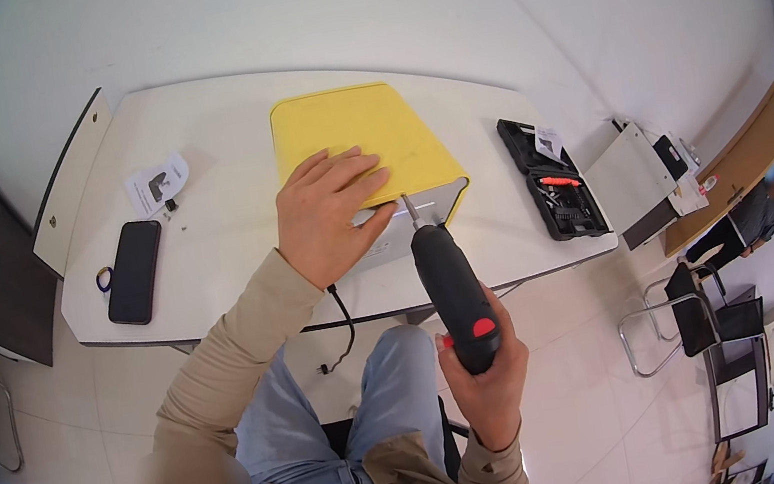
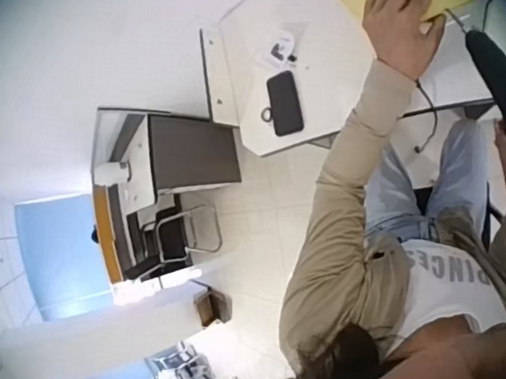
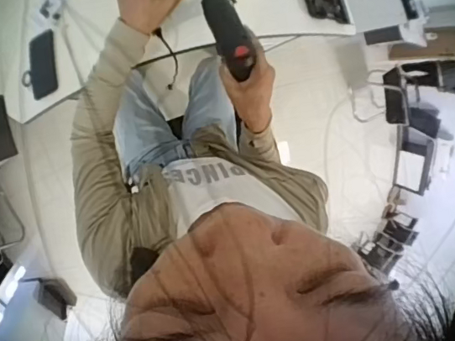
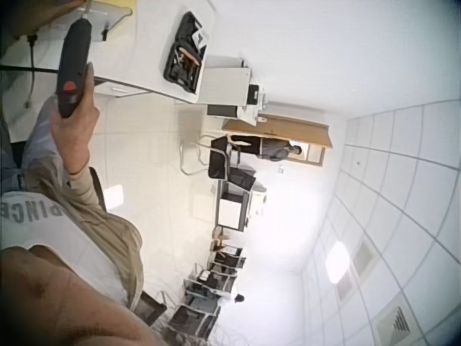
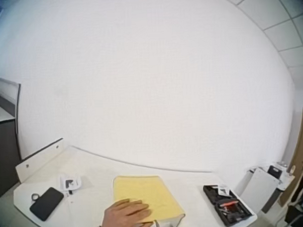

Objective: The person uses a cordless screwdriver to fasten screws into the back panel of a yellow electronic device. They repeatedly pick up screws, align them with the screwdriver, and drive them into the device while seated at a white desk.

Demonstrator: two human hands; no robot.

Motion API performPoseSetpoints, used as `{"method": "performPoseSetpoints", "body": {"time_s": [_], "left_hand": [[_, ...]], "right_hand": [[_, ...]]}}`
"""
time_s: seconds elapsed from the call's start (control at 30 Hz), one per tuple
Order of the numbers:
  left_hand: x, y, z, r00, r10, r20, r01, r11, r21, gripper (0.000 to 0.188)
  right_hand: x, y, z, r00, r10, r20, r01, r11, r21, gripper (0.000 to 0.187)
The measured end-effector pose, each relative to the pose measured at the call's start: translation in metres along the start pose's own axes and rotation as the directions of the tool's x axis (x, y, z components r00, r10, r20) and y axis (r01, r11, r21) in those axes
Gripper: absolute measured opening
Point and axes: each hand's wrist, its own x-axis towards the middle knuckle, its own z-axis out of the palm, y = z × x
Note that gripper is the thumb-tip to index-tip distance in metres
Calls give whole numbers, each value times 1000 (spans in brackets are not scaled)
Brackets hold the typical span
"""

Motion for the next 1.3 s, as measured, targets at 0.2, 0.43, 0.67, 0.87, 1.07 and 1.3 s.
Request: {"method": "performPoseSetpoints", "body": {"time_s": [0.2,0.43,0.67,0.87,1.07,1.3], "left_hand": [[0,0,0,1000,9,7,-9,1000,-3,34],[-1,-2,1,1000,27,8,-27,1000,14,33],[0,-2,-1,1000,12,11,-12,1000,8,35],[0,-1,2,1000,11,1,-11,1000,-5,35],[3,1,-5,998,66,6,-66,997,37,37],[15,14,-5,982,160,100,-164,986,37,23]], "right_hand": [[0,5,5,999,-26,-39,26,1000,2,66],[0,9,6,998,-17,-64,18,1000,20,66],[1,10,7,992,105,-69,-98,991,95,64],[1,19,8,990,138,-40,-123,958,259,61],[0,23,10,993,102,-57,-84,961,262,59],[-1,31,14,986,141,-94,-108,952,287,58]]}}
